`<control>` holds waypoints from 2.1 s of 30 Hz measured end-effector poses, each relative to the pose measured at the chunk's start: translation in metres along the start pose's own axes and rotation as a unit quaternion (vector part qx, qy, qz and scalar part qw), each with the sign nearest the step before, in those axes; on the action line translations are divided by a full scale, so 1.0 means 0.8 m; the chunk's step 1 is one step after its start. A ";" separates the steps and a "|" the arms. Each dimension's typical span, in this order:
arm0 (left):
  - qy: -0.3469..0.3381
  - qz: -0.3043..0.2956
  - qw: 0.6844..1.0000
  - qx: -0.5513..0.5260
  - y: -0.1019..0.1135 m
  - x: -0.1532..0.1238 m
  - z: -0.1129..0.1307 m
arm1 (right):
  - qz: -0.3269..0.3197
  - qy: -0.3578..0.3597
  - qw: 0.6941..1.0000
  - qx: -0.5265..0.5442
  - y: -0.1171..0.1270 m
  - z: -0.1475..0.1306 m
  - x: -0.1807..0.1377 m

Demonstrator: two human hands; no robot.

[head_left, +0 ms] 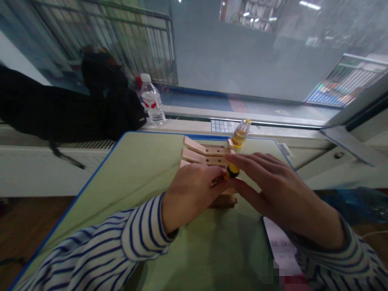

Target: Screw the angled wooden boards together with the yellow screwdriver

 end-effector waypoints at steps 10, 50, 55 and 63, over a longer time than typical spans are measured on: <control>-0.001 -0.021 1.000 0.011 0.001 0.000 0.002 | -0.006 0.029 0.998 0.057 -0.002 -0.005 0.001; 0.002 -0.008 1.000 -0.007 0.002 -0.001 0.004 | 0.013 0.017 1.000 -0.011 -0.001 -0.005 0.001; 0.007 0.003 1.000 0.018 0.000 0.000 0.001 | -0.002 0.005 1.000 0.027 -0.001 -0.002 0.002; 0.004 -0.016 1.000 0.026 0.001 -0.001 0.004 | -0.006 0.023 0.999 0.043 -0.003 -0.002 0.000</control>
Point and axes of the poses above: each hand's wrist, its own x-axis towards the middle knuckle, its own y-axis out of the back of the hand, z = x × y, the point moved 8 cm from there along x, towards the middle knuckle, and after that the axes turned 6 degrees about x, right-handed, at the moved point
